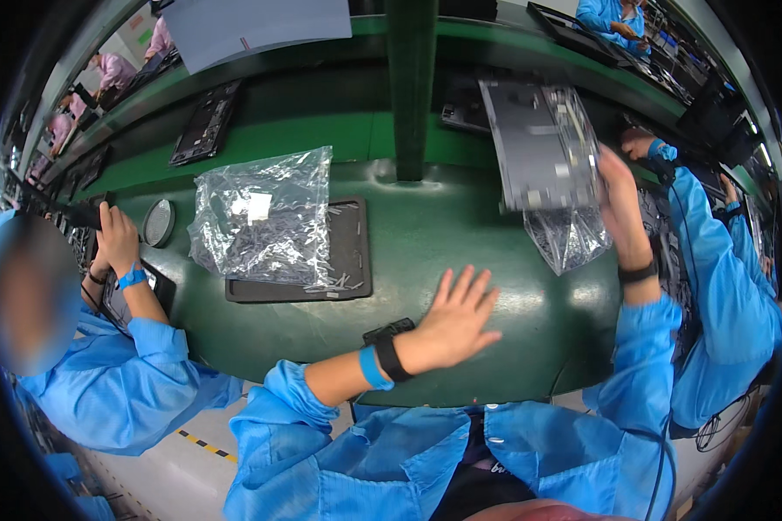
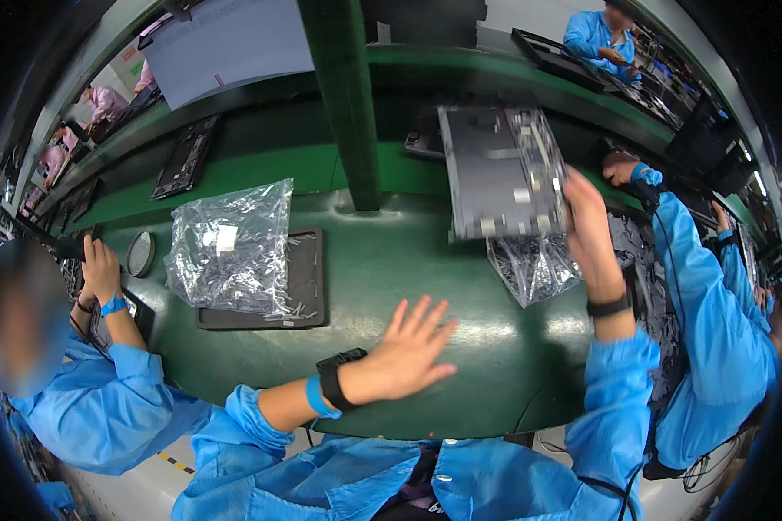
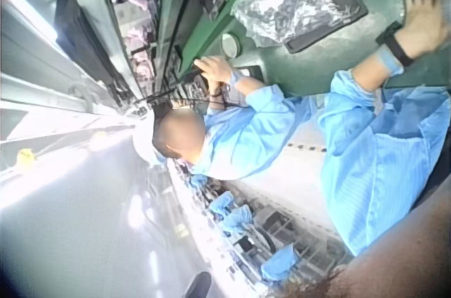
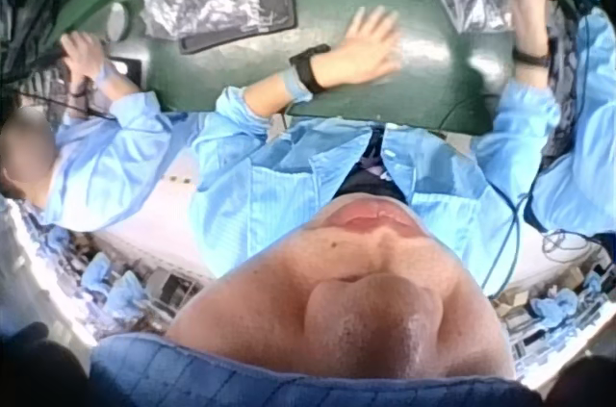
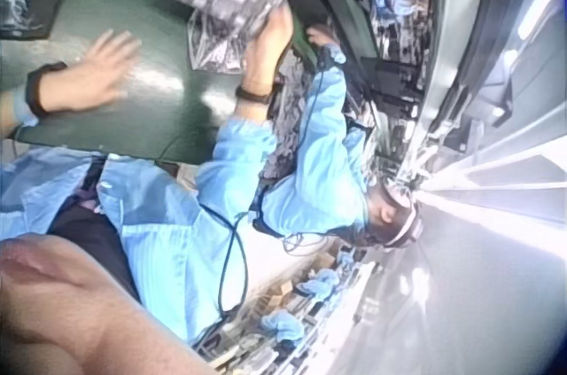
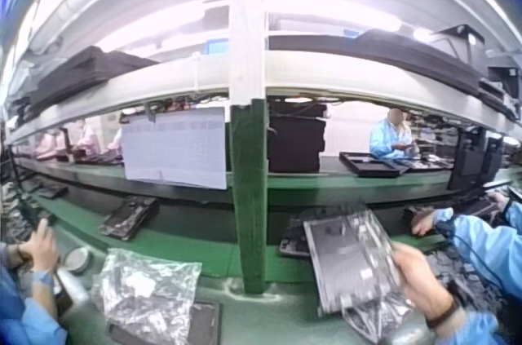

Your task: Assembling internal components of a tablet or laptop on a production line.

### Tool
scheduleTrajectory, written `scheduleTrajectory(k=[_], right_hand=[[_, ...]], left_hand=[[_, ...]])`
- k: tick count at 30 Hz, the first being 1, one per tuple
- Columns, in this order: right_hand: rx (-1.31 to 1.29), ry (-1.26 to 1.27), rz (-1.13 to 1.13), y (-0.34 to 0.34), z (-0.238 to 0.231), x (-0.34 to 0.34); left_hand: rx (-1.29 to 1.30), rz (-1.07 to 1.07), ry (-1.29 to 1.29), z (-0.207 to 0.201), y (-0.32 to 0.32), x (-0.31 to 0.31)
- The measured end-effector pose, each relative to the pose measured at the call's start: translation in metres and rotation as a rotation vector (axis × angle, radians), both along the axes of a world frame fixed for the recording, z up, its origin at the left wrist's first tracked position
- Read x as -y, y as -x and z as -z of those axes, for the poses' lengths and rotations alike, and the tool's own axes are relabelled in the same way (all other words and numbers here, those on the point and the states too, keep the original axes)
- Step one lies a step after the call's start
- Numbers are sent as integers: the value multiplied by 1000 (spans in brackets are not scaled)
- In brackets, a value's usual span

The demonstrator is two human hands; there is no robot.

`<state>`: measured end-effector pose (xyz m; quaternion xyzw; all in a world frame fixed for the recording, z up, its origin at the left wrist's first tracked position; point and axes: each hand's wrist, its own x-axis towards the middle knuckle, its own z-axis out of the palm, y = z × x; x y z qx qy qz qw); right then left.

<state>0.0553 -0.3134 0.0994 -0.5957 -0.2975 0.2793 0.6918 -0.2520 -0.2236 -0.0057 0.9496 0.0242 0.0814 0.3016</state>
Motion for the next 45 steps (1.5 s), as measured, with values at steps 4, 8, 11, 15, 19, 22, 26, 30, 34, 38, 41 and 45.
scheduleTrajectory(k=[4, 8, 11, 15, 19, 22, 26, 30, 34, 38, 41, 45], right_hand=[[-21, -45, 81, -41, 8, -115], [-3, -5, 95, -44, 63, -237], [-71, 51, 24, -36, 97, -285], [-296, -70, -231, 55, 78, -299], [-214, 22, -226, 64, 68, -292], [-184, 72, -230, 62, 62, -285], [324, 7, -2, -14, 53, -259], [1103, 1073, 550, -101, 38, -168], [750, 1216, 480, -107, 70, -151], [416, 1010, 788, -97, 92, -163], [379, 1029, 754, -98, 83, -157], [483, 1082, 458, -109, 80, -144]], left_hand=[[62, 42, -215, 7, 6, 21], [42, 51, -191, 10, 10, 17], [46, 75, -218, 4, 6, 22], [9, 38, -216, 6, 12, 20], [16, 49, -223, 2, 6, 20], [19, 35, -214, 2, 7, 16], [29, 29, -208, -1, 6, 16], [62, 49, -185, -1, 9, 18], [8, 90, -169, 5, 9, 13], [-34, 211, 85, 0, -8, -12], [-55, 231, 390, -10, -25, -30], [-160, 157, 1031, -27, -41, -36]])
